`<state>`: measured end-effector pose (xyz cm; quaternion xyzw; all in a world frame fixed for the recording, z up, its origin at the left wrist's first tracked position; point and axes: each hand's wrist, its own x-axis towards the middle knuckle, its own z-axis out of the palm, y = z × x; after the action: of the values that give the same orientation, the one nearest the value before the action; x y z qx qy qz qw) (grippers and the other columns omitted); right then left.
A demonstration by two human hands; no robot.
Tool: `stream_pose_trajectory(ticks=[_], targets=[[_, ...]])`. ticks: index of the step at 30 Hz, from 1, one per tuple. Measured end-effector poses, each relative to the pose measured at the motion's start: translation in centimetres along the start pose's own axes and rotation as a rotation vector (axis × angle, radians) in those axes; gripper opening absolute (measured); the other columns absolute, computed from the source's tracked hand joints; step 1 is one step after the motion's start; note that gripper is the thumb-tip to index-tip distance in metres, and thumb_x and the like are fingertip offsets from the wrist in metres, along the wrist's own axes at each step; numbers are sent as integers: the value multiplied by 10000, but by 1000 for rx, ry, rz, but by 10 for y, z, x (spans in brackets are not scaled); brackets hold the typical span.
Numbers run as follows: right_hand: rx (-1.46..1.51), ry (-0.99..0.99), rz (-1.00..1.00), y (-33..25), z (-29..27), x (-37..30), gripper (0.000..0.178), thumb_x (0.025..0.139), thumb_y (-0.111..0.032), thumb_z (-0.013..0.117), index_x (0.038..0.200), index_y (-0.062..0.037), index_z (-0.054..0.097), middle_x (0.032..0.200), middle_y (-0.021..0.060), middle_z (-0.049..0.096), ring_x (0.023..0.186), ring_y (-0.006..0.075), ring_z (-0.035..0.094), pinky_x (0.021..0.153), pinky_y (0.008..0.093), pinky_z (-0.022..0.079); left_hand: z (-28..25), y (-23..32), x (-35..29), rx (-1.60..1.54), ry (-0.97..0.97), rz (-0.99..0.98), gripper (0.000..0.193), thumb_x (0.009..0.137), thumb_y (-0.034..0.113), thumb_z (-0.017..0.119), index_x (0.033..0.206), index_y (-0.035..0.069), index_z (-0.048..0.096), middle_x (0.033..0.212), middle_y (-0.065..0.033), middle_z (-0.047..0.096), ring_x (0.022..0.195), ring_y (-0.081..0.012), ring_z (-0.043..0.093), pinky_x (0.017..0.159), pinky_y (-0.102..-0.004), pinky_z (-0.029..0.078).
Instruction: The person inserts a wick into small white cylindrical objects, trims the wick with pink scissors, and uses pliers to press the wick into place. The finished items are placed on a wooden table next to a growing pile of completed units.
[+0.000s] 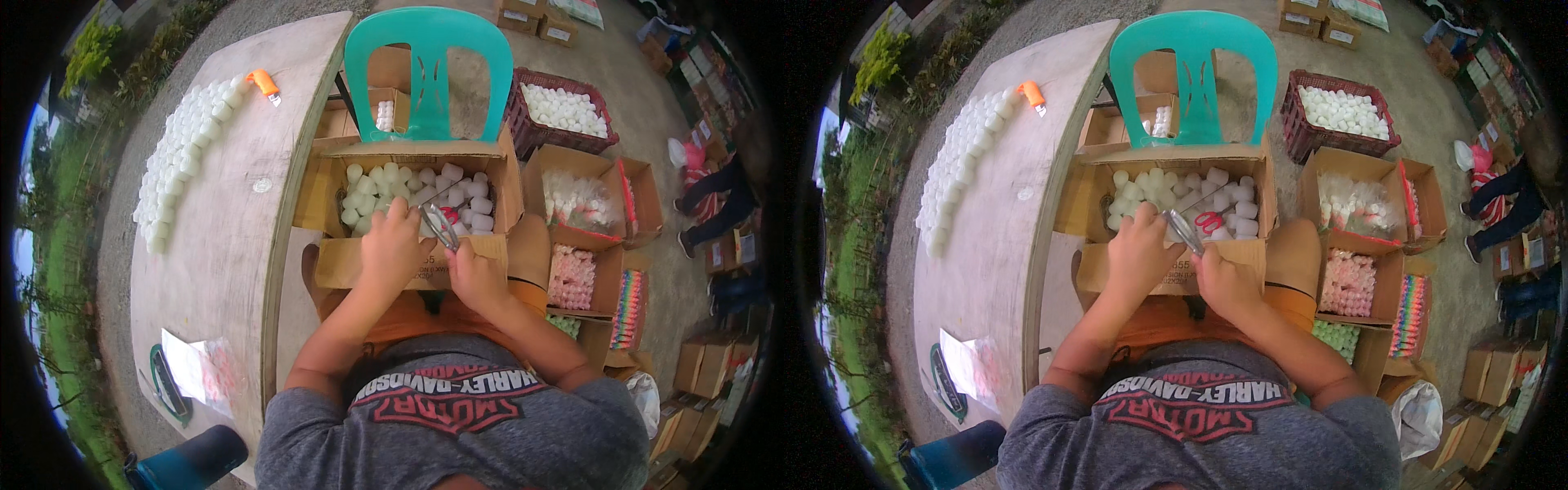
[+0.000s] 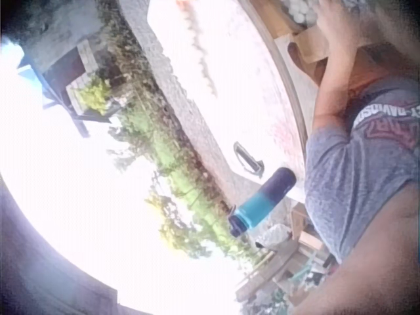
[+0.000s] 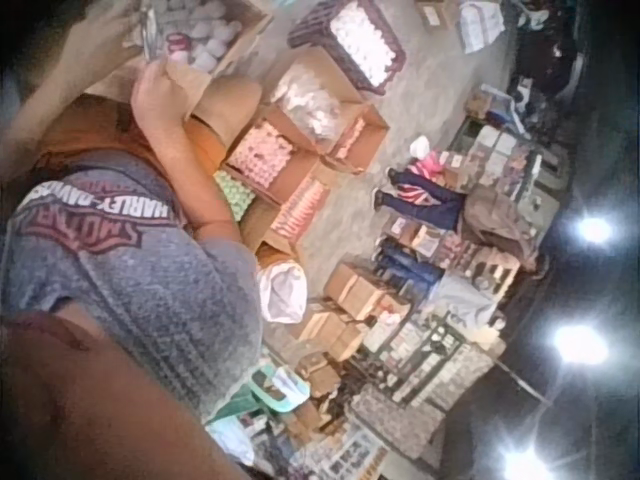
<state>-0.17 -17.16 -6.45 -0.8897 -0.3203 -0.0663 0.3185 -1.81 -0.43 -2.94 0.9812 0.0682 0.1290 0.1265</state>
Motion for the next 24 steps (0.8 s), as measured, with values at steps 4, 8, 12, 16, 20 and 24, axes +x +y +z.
stream_pose_trajectory(ticks=[4, 8, 12, 16, 20, 24], targets=[[193, 225, -89, 2, 1, -8, 232, 911, -223, 538, 977, -3, 512, 603, 204, 579, 541, 353, 601, 480, 450, 461, -1, 3, -6, -35, -21, -36, 407, 624, 276, 764, 961, 89, 633, 988, -54, 519, 827, -286, 564, 624, -395, 523], [76, -38, 80, -3, 4, 14, 262, 916, -241, 536, 972, 12, 503, 660, 221, 593, 568, 333, 614, 502, 433, 474, -8, 0, -4, -52, 42, -48, 415, 604, 274, 763, 969, 108, 655, 1009, -45, 557, 848, -269, 587, 671, -374, 517], [638, 16, 217, -19, -1, 48, 350, 911, -339, 571, 968, 0, 504, 733, 152, 617, 583, 242, 621, 517, 360, 483, -34, -13, -8, -57, 200, -13, 451, 574, 248, 782, 988, 125, 654, 1000, -36, 564, 838, -249, 589, 659, -360, 511], [1159, -647, 422, -36, -1, 111, 416, 867, -430, 632, 985, -49, 512, 841, 62, 616, 699, 151, 627, 570, 264, 477, -73, -35, -16, 39, 423, 46, 483, 564, 225, 793, 1017, 137, 649, 958, -12, 575, 803, -224, 575, 637, -337, 496], [1475, -980, 436, -73, 34, 143, 374, 849, -395, 664, 1014, -92, 518, 888, 24, 605, 753, 119, 616, 662, 242, 488, -102, -65, -28, 206, 427, -48, 528, 565, 266, 781, 1064, 160, 646, 965, 14, 585, 779, -211, 569, 623, -323, 492], [1549, -971, 298, -117, 77, 174, 359, 794, -289, 744, 944, -92, 484, 890, 32, 586, 818, 113, 598, 722, 273, 501, -100, -123, -34, 297, 532, -153, 774, 529, 230, 809, 1259, 168, 557, 1017, -40, 571, 861, -248, 568, 665, -338, 500]])
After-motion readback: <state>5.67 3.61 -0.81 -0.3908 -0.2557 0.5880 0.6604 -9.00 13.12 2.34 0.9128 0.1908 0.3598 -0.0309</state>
